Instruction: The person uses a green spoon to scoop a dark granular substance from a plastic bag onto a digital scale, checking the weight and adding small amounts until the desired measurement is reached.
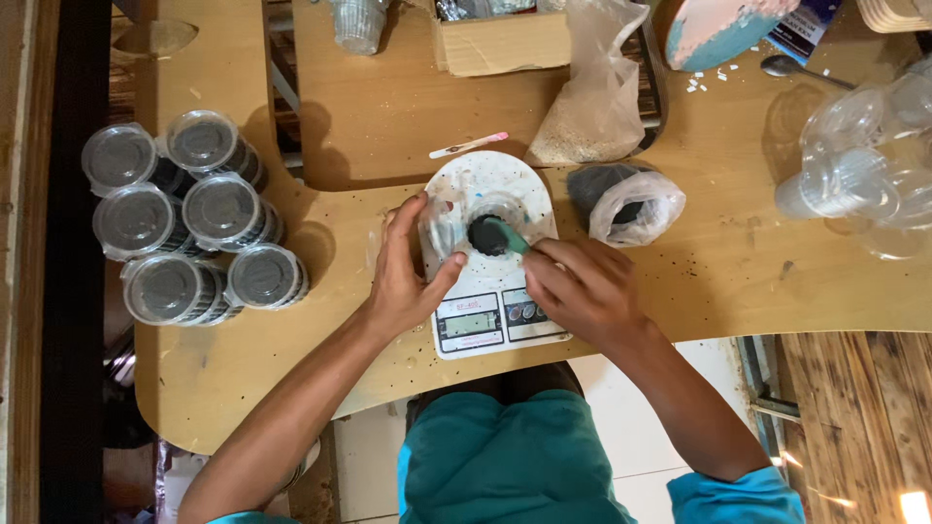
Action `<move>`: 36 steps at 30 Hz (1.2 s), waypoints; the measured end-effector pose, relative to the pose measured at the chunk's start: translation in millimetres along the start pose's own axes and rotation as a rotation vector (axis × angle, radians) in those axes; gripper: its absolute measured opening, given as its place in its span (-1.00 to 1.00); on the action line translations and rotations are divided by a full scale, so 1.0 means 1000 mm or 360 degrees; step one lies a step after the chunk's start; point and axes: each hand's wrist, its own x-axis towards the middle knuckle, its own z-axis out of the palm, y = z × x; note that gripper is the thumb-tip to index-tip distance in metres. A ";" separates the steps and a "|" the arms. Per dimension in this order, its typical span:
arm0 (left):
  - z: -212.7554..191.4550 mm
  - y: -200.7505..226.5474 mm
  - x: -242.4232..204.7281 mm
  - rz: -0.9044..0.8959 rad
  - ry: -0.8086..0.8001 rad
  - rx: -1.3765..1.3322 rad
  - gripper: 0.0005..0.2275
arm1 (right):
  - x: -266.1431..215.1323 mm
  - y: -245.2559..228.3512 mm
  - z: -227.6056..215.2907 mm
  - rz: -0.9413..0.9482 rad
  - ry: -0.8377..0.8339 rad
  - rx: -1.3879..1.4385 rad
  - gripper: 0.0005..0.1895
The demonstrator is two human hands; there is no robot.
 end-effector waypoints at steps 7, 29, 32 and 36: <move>0.000 0.002 0.001 0.0020 -0.0059 -0.0013 -0.41 | 0.001 0.001 0.000 0.0062 -0.0043 0.0175 -0.92; -0.003 0.010 0.009 -0.0140 -0.0235 -0.0568 -0.32 | -0.088 0.053 -0.060 0.1511 -0.0268 0.0208 -0.86; 0.001 0.003 0.010 0.0006 -0.0152 -0.0460 -0.27 | -0.074 0.058 -0.046 0.1407 -0.0275 0.0235 -0.87; 0.002 0.004 0.011 0.0002 -0.0154 -0.0485 -0.28 | -0.068 0.072 -0.035 0.1279 -0.0374 0.0178 -0.88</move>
